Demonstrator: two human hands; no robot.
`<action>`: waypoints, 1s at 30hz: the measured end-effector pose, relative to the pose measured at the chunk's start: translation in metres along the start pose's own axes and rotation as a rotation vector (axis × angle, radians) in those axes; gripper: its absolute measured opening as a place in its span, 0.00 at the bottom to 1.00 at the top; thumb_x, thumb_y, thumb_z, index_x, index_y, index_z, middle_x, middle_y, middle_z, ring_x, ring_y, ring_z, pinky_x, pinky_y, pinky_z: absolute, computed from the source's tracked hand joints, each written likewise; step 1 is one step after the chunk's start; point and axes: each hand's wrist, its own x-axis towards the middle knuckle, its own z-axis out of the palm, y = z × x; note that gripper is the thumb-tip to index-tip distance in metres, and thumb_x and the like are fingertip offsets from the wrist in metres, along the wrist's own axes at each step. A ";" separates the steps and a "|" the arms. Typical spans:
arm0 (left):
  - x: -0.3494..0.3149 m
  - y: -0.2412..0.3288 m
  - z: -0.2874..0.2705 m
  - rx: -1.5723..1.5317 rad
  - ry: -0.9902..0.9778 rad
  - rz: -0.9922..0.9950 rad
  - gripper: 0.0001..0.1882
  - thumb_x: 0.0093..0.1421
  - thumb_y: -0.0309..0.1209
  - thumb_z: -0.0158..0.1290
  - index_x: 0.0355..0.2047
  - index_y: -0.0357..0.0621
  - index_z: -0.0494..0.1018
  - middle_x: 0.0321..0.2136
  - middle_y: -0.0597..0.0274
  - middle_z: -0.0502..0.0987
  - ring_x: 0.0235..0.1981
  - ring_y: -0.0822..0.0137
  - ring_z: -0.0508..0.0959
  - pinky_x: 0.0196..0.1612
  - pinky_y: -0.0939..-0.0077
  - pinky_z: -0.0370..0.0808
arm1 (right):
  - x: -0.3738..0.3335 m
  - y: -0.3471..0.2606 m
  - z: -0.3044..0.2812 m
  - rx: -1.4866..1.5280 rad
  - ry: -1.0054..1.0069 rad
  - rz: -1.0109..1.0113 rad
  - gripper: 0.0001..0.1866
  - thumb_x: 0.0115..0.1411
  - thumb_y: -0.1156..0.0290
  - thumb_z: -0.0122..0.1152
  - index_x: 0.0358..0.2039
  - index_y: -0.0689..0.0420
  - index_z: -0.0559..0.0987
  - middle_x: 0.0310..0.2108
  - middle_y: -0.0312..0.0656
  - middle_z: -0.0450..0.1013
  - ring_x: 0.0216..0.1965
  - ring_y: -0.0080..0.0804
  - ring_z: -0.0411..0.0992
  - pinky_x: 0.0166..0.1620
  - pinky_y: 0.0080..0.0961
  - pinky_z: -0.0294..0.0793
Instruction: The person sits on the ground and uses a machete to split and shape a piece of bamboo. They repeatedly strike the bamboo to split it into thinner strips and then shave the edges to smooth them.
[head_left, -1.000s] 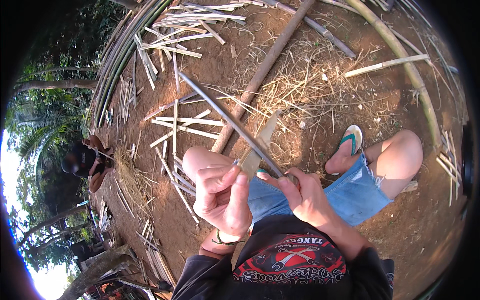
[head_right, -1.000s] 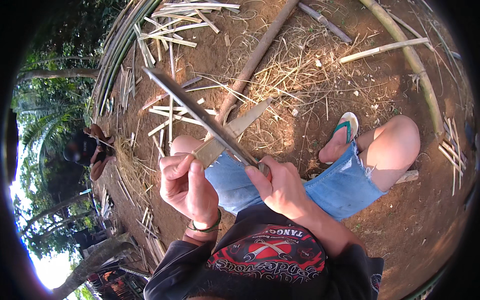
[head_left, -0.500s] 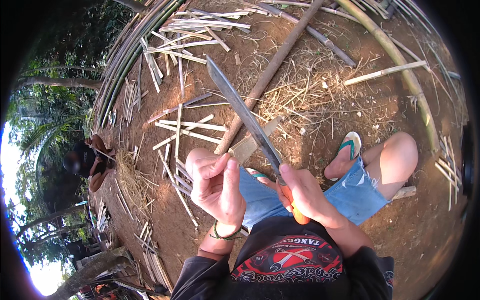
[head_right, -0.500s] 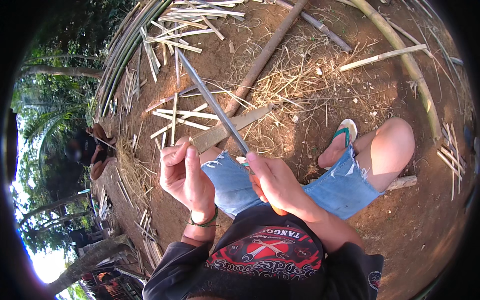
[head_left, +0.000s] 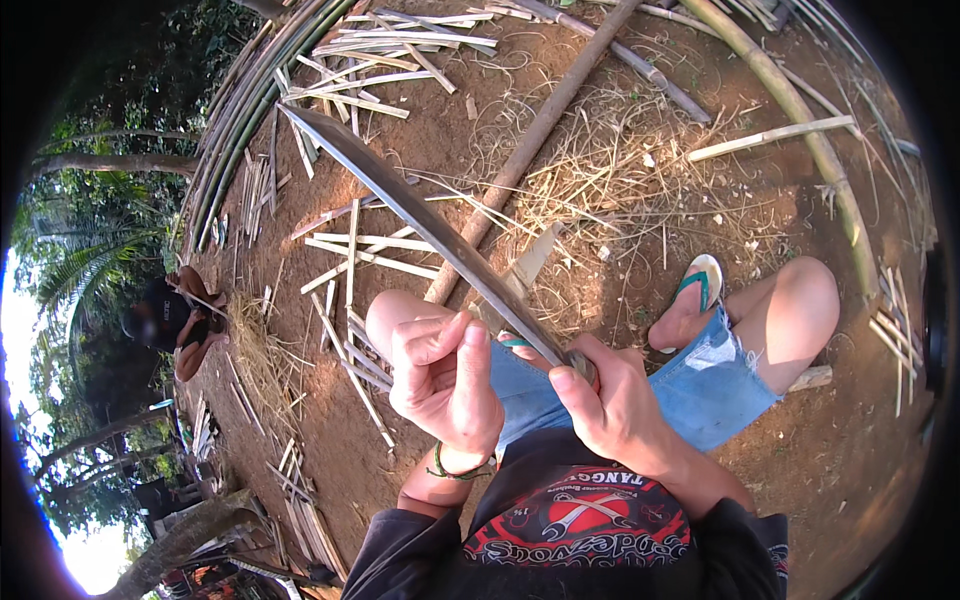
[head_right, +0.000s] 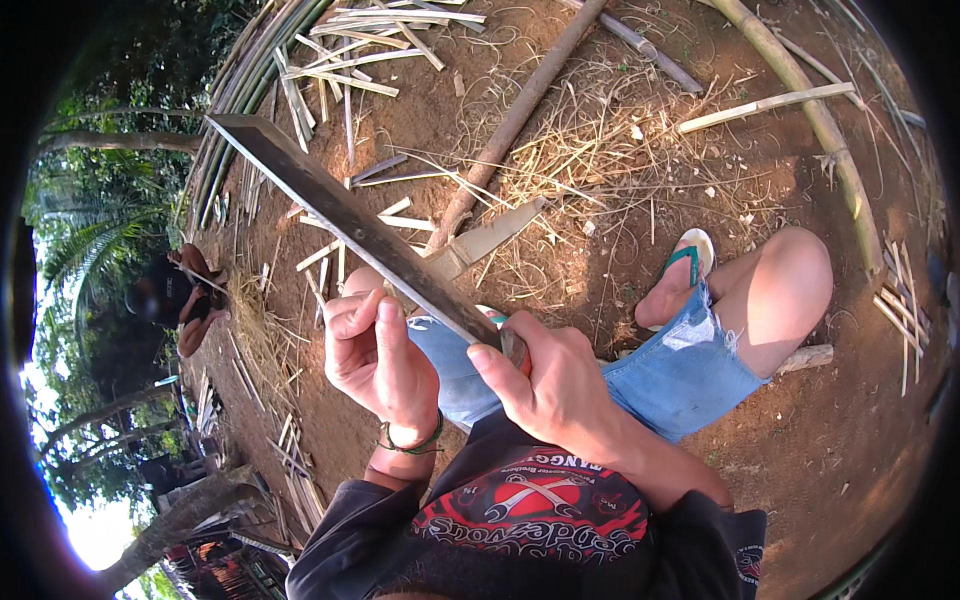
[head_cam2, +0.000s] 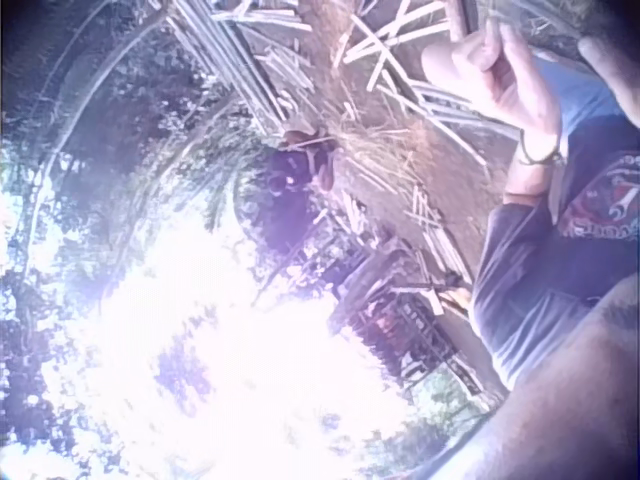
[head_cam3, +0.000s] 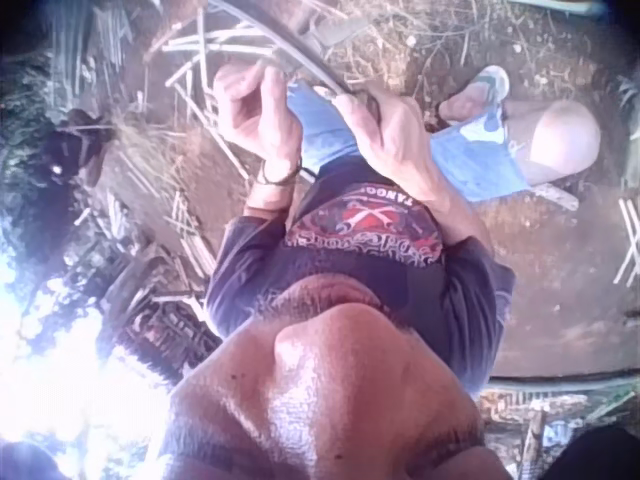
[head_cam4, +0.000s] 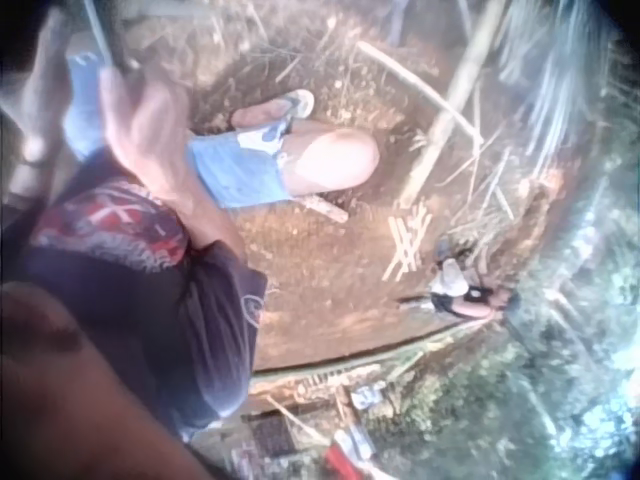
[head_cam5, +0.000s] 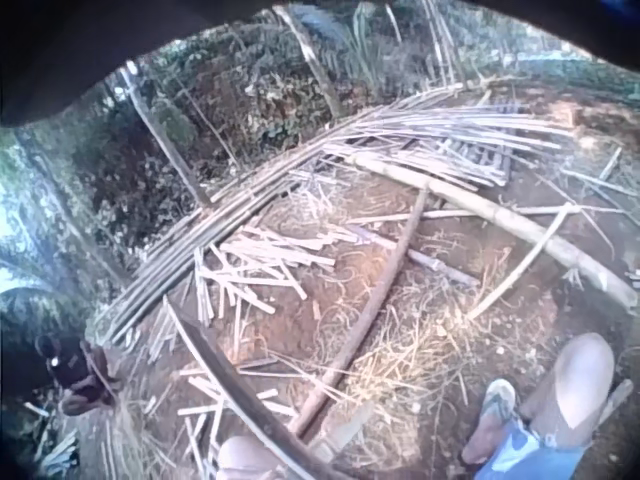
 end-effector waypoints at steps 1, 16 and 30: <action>0.001 0.005 0.003 0.068 -0.025 0.007 0.05 0.59 0.15 0.57 0.34 0.35 0.76 0.33 0.63 0.74 0.35 0.74 0.73 0.41 0.81 0.69 | 0.004 0.014 0.004 -0.080 0.038 0.091 0.22 0.64 0.56 0.62 0.26 0.65 0.74 0.14 0.54 0.69 0.18 0.56 0.73 0.23 0.42 0.69; 0.187 0.019 0.037 0.931 -0.412 0.993 0.31 0.71 0.46 0.29 0.67 0.44 0.61 0.68 0.57 0.63 0.72 0.55 0.54 0.74 0.48 0.35 | 0.006 0.024 0.004 -0.102 0.072 0.077 0.24 0.67 0.56 0.56 0.25 0.67 0.74 0.12 0.53 0.66 0.14 0.52 0.69 0.22 0.40 0.65; 0.181 0.029 0.048 0.695 -0.519 1.038 0.24 0.69 0.46 0.47 0.58 0.42 0.70 0.55 0.55 0.73 0.59 0.56 0.69 0.61 0.53 0.64 | 0.010 0.011 -0.008 -0.106 -0.017 0.181 0.25 0.68 0.51 0.55 0.30 0.64 0.81 0.18 0.52 0.73 0.19 0.48 0.74 0.26 0.38 0.71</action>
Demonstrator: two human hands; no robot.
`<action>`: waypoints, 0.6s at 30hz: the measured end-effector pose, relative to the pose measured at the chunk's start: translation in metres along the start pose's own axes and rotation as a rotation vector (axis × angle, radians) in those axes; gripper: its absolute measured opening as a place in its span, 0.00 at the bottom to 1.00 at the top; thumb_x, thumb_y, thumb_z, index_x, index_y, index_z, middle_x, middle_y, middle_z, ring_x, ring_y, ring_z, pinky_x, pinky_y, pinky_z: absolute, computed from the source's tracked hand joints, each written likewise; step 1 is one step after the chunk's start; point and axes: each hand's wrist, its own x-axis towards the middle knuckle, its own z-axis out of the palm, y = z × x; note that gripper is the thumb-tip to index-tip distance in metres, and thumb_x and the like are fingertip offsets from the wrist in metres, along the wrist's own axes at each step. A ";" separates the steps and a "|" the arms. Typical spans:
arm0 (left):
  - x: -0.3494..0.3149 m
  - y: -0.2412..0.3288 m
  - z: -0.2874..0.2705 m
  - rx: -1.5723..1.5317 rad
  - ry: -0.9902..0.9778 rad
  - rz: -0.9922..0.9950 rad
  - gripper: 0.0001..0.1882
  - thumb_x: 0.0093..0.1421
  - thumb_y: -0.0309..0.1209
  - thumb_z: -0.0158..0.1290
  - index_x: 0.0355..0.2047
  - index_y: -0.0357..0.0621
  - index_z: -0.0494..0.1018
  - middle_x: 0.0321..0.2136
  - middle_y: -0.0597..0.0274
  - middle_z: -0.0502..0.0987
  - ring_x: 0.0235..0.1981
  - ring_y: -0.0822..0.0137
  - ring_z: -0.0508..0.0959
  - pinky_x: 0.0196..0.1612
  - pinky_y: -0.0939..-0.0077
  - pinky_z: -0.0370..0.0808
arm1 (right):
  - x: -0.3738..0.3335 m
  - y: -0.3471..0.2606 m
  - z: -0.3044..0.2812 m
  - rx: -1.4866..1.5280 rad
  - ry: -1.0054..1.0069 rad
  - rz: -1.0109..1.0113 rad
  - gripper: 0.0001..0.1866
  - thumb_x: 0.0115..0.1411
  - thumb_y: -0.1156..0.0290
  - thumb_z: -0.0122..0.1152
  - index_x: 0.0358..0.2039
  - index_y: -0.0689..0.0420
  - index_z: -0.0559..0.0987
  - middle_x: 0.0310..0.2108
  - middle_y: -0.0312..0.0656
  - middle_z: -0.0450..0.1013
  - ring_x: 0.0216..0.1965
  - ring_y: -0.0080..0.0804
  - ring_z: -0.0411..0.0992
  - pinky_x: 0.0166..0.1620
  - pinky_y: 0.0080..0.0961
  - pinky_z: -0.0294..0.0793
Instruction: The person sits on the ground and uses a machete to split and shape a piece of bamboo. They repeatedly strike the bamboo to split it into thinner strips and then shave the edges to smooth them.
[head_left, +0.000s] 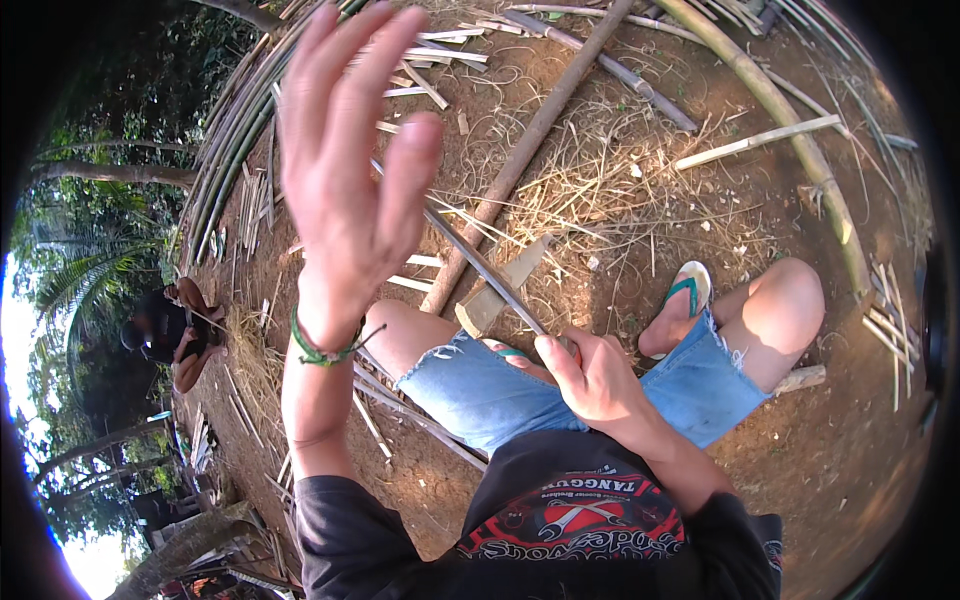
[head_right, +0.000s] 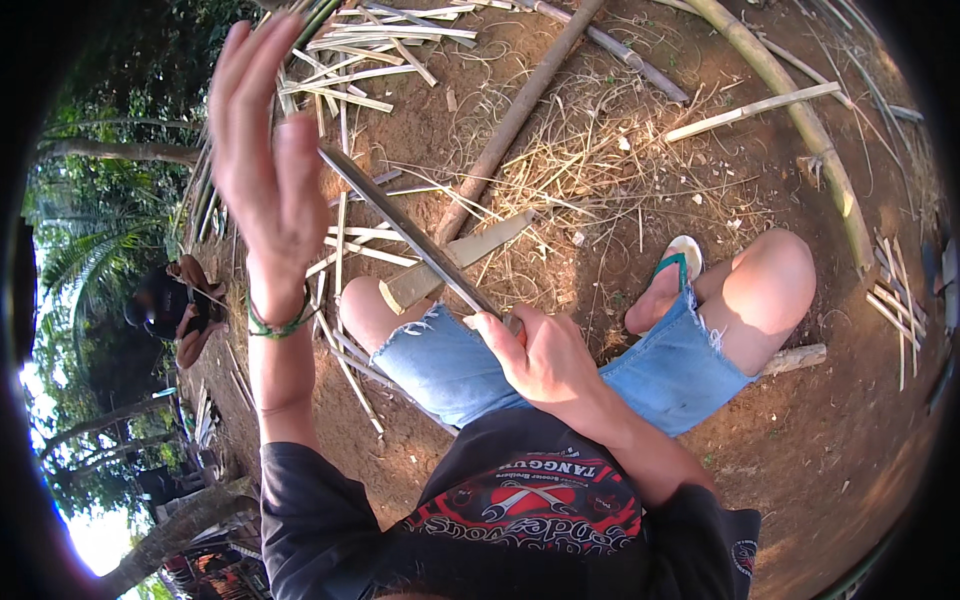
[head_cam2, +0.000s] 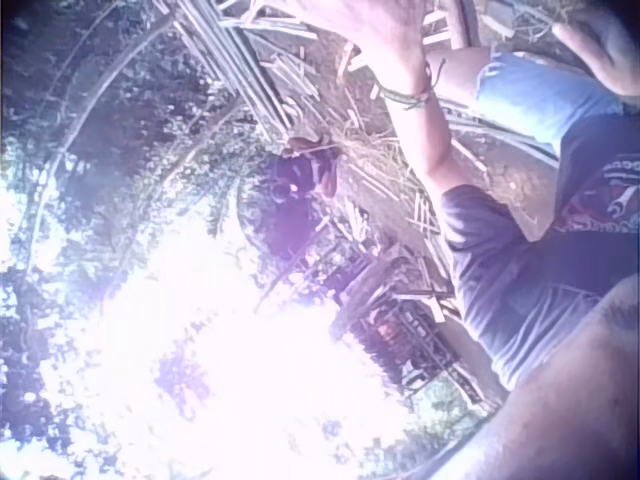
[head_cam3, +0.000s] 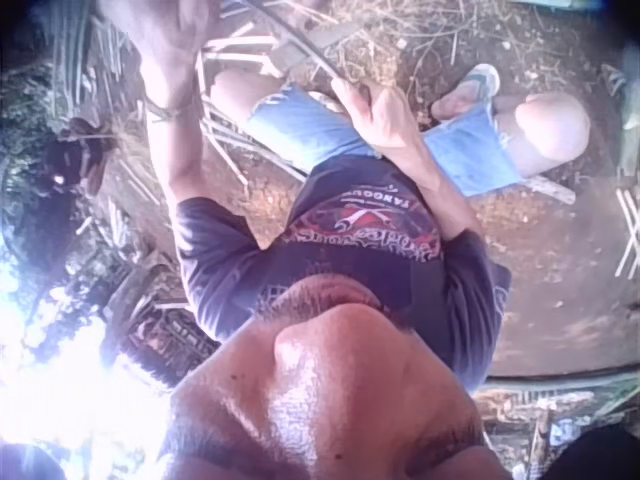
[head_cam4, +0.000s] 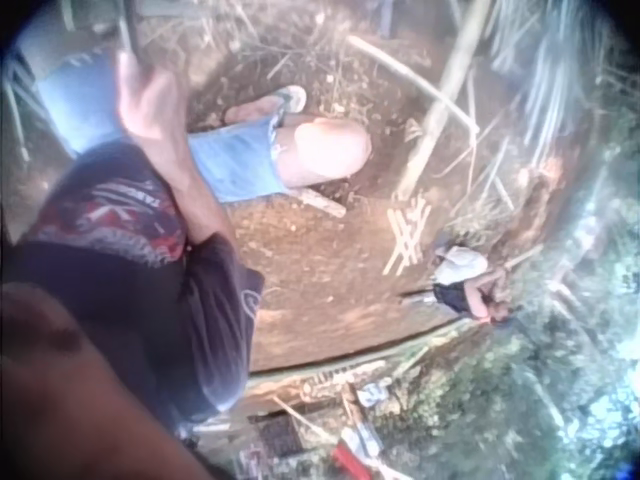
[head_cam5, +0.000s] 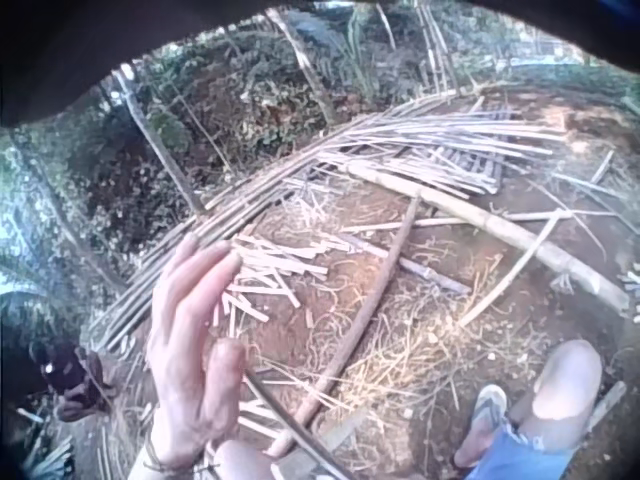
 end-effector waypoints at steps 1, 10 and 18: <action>-0.001 0.010 -0.006 -0.163 0.108 -0.129 0.24 0.70 0.46 0.46 0.54 0.38 0.71 0.51 0.53 0.74 0.53 0.59 0.72 0.54 0.60 0.69 | 0.002 0.005 -0.003 0.035 0.008 0.029 0.27 0.68 0.50 0.54 0.30 0.64 0.81 0.17 0.51 0.73 0.19 0.46 0.74 0.25 0.37 0.70; -0.085 0.112 -0.019 -0.700 0.284 -1.100 0.11 0.56 0.16 0.62 0.38 0.34 0.73 0.43 0.56 0.72 0.35 0.74 0.77 0.36 0.84 0.78 | 0.013 0.018 -0.001 0.701 -0.320 0.232 0.33 0.72 0.44 0.44 0.17 0.57 0.70 0.12 0.33 0.62 0.15 0.20 0.62 0.20 0.22 0.60; -0.119 0.131 -0.014 -0.587 0.315 -1.038 0.06 0.58 0.15 0.61 0.35 0.31 0.76 0.35 0.57 0.78 0.32 0.76 0.76 0.35 0.85 0.73 | -0.003 -0.019 -0.007 0.093 -0.072 0.040 0.25 0.65 0.53 0.60 0.25 0.66 0.74 0.14 0.53 0.69 0.16 0.52 0.71 0.23 0.42 0.68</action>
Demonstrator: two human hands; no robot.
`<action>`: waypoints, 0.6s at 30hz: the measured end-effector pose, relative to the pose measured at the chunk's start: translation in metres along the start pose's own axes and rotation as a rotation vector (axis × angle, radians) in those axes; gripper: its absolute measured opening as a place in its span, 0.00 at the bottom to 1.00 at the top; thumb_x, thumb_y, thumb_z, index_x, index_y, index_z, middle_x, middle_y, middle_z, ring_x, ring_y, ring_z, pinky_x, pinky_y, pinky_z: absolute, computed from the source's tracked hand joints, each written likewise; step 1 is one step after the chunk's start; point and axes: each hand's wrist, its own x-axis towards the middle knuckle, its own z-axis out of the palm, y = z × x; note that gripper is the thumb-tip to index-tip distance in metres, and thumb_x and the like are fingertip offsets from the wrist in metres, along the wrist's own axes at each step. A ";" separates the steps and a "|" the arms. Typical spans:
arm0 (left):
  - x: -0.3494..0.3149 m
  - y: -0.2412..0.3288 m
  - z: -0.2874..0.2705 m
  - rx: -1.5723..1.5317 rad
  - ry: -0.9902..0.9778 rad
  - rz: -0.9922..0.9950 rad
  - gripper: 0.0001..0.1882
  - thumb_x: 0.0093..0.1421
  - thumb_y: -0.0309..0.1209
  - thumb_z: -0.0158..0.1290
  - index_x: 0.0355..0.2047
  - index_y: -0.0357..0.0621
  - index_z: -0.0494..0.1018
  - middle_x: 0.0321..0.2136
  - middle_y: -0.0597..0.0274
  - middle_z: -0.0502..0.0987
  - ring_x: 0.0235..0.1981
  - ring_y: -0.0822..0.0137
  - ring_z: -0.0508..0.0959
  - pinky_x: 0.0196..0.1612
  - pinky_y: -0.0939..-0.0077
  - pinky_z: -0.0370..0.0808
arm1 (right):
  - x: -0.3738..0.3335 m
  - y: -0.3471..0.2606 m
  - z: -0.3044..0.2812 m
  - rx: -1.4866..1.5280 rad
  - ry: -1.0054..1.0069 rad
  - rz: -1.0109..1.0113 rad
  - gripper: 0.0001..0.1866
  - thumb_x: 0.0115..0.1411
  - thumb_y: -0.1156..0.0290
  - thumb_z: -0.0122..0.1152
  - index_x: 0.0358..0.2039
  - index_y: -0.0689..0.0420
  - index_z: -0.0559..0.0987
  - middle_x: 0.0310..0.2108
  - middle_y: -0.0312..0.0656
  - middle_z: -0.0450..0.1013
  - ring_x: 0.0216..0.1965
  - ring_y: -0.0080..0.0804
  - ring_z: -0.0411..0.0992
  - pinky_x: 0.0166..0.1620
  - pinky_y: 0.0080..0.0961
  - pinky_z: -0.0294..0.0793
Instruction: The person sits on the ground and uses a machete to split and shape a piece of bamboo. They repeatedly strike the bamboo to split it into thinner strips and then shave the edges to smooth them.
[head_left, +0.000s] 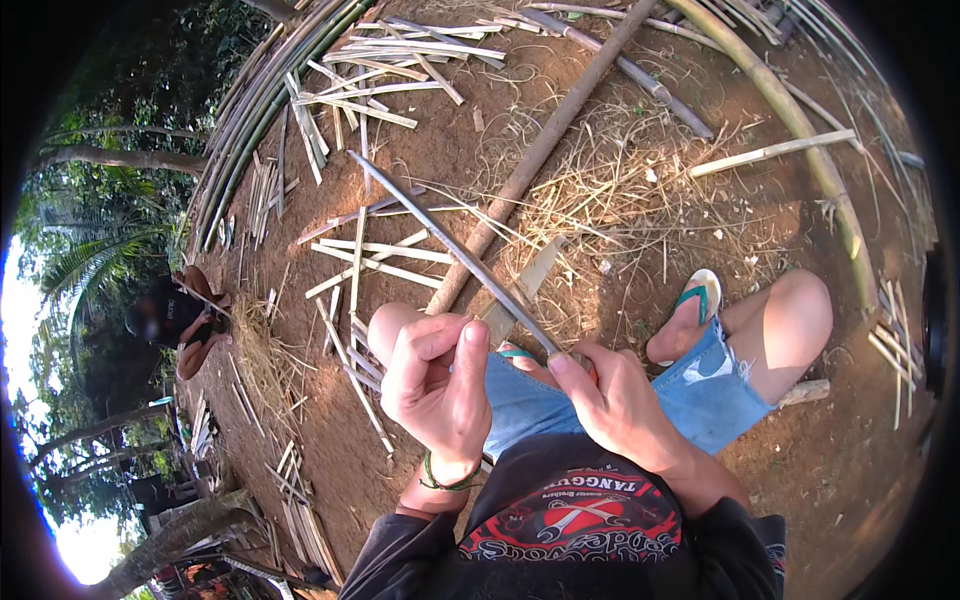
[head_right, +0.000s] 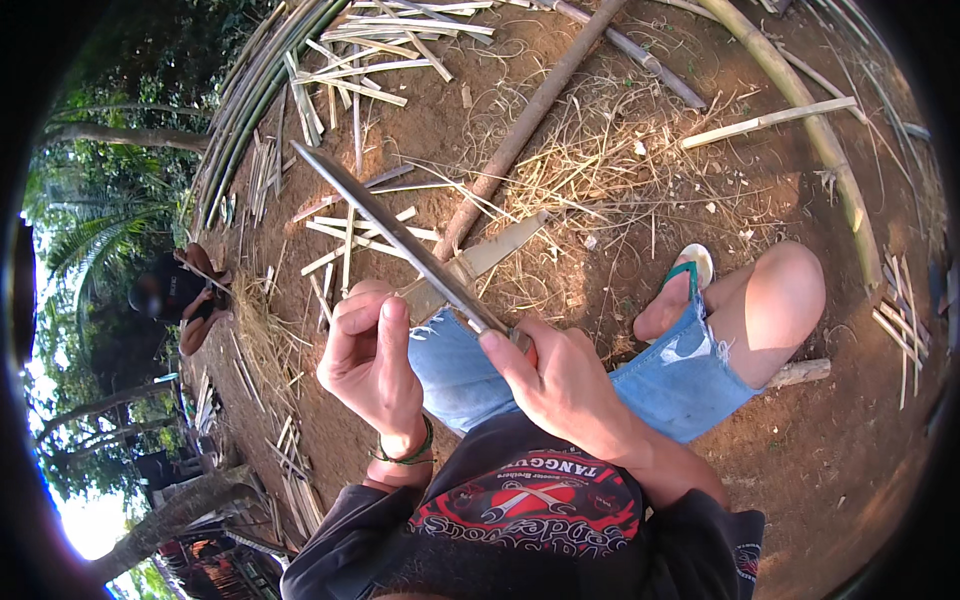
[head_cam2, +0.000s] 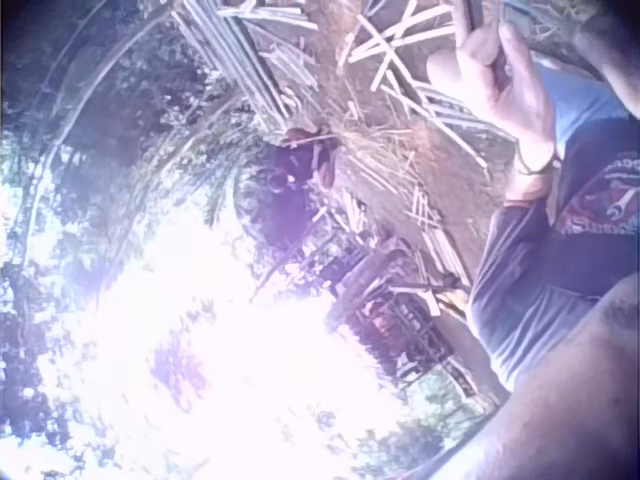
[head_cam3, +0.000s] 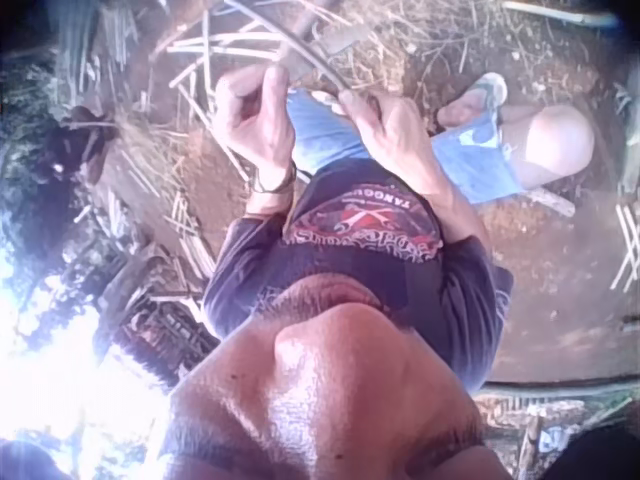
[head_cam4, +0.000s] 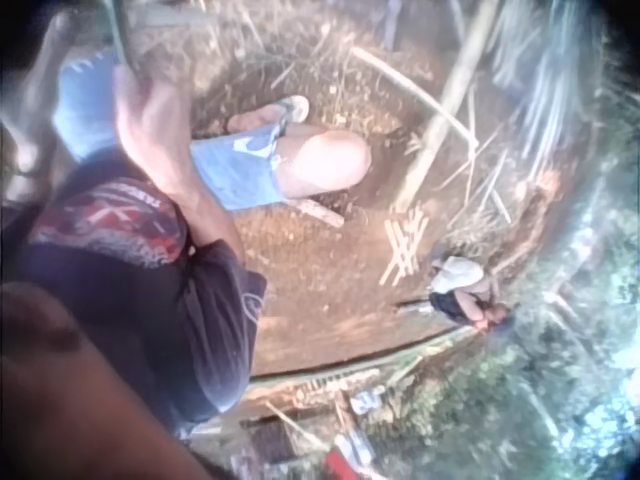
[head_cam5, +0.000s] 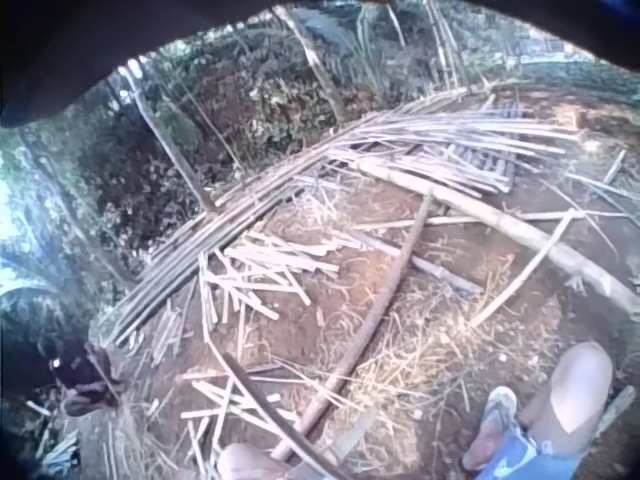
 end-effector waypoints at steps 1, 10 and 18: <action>0.000 -0.002 0.001 0.008 0.011 0.059 0.05 0.58 0.15 0.62 0.33 0.31 0.77 0.32 0.56 0.80 0.30 0.74 0.76 0.34 0.85 0.71 | -0.003 -0.004 0.000 -0.031 0.007 -0.079 0.25 0.65 0.53 0.61 0.25 0.66 0.75 0.14 0.53 0.69 0.17 0.53 0.72 0.23 0.42 0.68; -0.009 -0.001 0.007 0.044 0.011 0.062 0.04 0.58 0.15 0.62 0.33 0.32 0.78 0.31 0.55 0.80 0.30 0.74 0.77 0.34 0.84 0.73 | 0.002 0.003 -0.014 0.129 -0.043 0.074 0.27 0.66 0.51 0.58 0.26 0.67 0.75 0.12 0.49 0.66 0.16 0.52 0.71 0.23 0.41 0.67; -0.002 -0.001 0.013 -0.036 0.078 0.027 0.05 0.59 0.14 0.59 0.33 0.32 0.75 0.33 0.55 0.78 0.30 0.75 0.77 0.34 0.84 0.73 | 0.002 0.018 0.001 0.025 0.019 0.012 0.24 0.67 0.56 0.58 0.25 0.67 0.74 0.13 0.53 0.66 0.16 0.53 0.70 0.23 0.41 0.66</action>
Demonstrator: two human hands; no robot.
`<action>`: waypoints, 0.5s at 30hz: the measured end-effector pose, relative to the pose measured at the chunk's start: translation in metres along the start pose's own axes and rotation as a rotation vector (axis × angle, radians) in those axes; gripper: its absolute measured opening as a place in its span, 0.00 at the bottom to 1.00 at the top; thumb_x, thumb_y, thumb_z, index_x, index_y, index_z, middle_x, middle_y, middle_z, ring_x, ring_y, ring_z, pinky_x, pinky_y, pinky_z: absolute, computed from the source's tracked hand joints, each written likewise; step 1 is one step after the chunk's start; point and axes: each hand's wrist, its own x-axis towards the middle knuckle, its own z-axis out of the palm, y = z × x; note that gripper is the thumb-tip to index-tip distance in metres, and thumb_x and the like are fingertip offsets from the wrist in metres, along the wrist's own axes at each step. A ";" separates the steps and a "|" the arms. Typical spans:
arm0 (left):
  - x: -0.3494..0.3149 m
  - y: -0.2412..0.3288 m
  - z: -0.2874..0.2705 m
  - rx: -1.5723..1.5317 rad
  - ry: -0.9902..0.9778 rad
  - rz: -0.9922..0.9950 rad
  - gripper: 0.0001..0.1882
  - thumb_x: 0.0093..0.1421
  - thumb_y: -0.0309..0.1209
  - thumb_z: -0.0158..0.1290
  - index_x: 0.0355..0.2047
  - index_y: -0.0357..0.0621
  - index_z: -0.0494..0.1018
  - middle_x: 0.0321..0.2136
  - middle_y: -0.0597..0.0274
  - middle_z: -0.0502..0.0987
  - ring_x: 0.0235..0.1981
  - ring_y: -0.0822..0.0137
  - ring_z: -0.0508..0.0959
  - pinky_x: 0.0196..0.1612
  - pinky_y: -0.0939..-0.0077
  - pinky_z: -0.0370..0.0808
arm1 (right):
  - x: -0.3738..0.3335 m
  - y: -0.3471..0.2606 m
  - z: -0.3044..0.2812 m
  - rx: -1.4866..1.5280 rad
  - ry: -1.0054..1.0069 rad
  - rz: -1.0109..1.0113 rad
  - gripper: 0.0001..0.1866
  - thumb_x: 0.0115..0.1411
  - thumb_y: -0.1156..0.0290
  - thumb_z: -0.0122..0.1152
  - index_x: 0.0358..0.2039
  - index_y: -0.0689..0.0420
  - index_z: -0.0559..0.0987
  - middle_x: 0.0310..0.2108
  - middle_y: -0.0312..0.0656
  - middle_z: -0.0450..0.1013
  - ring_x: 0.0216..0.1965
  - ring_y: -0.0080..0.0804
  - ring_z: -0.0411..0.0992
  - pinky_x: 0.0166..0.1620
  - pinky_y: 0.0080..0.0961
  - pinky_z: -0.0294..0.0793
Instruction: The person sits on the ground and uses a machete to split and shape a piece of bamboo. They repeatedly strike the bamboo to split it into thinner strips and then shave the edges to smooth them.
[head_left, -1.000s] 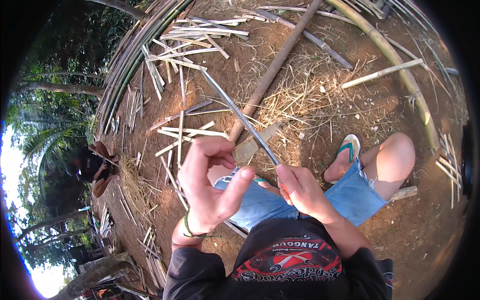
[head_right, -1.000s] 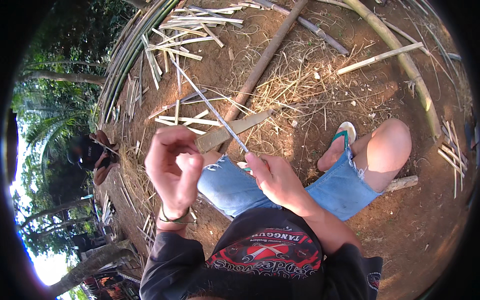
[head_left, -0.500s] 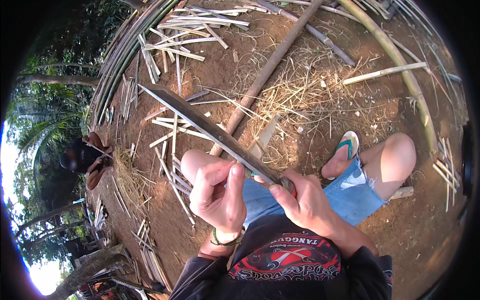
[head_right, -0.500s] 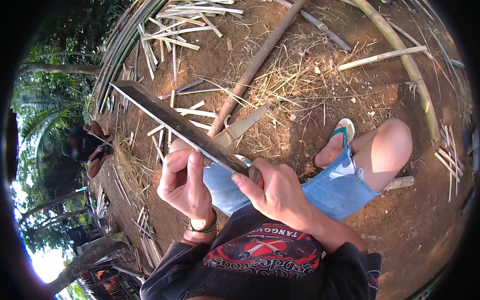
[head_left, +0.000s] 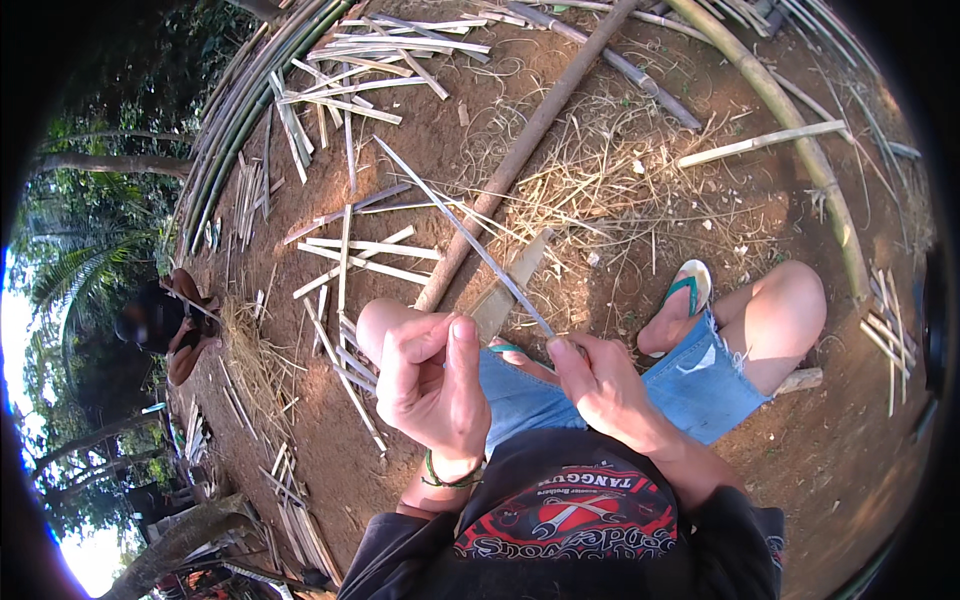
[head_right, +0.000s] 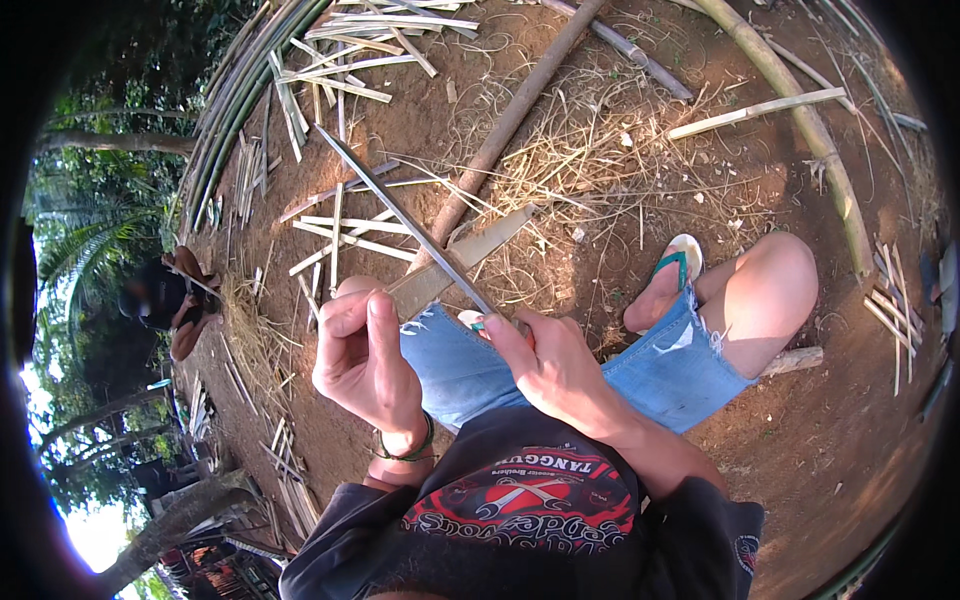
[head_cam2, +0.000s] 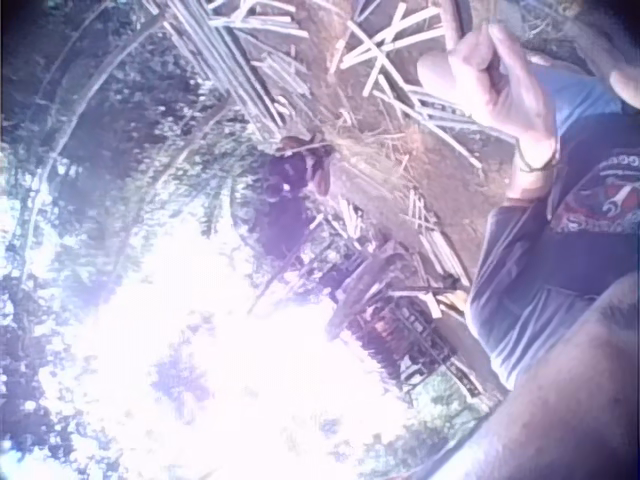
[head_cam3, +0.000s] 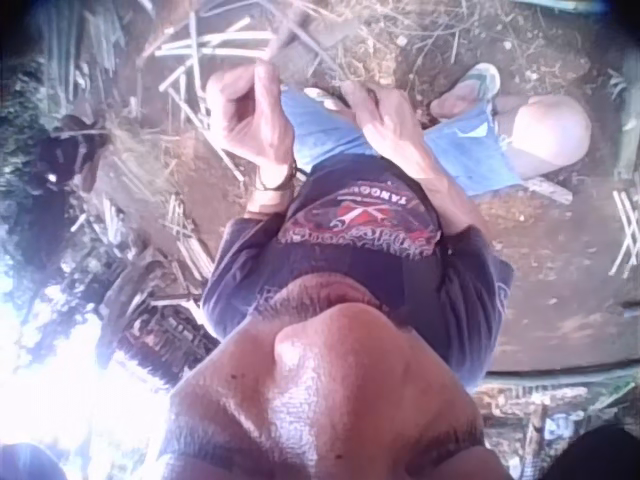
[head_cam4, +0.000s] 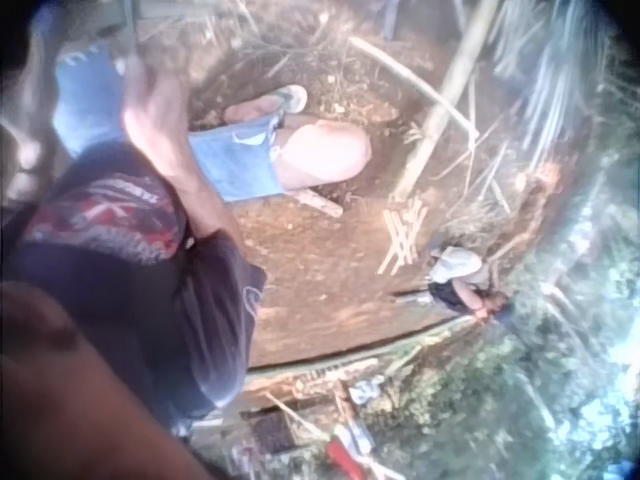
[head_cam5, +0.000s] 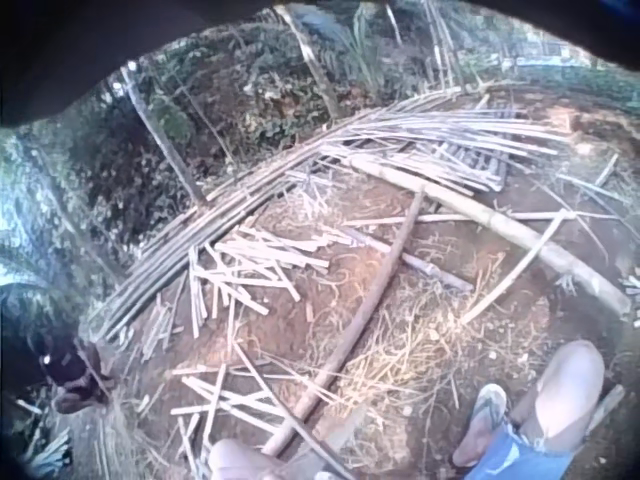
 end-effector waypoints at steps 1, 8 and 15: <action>-0.001 -0.002 -0.002 0.035 -0.044 0.062 0.05 0.60 0.13 0.58 0.34 0.32 0.74 0.34 0.54 0.78 0.30 0.75 0.77 0.33 0.84 0.74 | -0.001 -0.009 -0.001 0.033 -0.003 0.015 0.24 0.66 0.56 0.59 0.25 0.67 0.74 0.13 0.53 0.66 0.16 0.53 0.70 0.23 0.41 0.66; -0.005 -0.002 -0.004 0.031 0.005 0.085 0.05 0.60 0.14 0.58 0.33 0.32 0.72 0.33 0.55 0.77 0.29 0.75 0.77 0.33 0.84 0.74 | 0.013 0.019 0.010 -0.077 0.038 -0.098 0.25 0.67 0.55 0.57 0.25 0.67 0.76 0.15 0.55 0.69 0.17 0.55 0.71 0.23 0.42 0.67; -0.008 0.000 -0.009 -0.049 -0.032 0.011 0.09 0.58 0.11 0.59 0.39 0.29 0.75 0.41 0.50 0.76 0.35 0.73 0.79 0.38 0.83 0.77 | 0.008 0.003 0.005 0.356 -0.169 0.265 0.27 0.68 0.54 0.54 0.23 0.66 0.73 0.14 0.54 0.68 0.17 0.51 0.69 0.24 0.41 0.65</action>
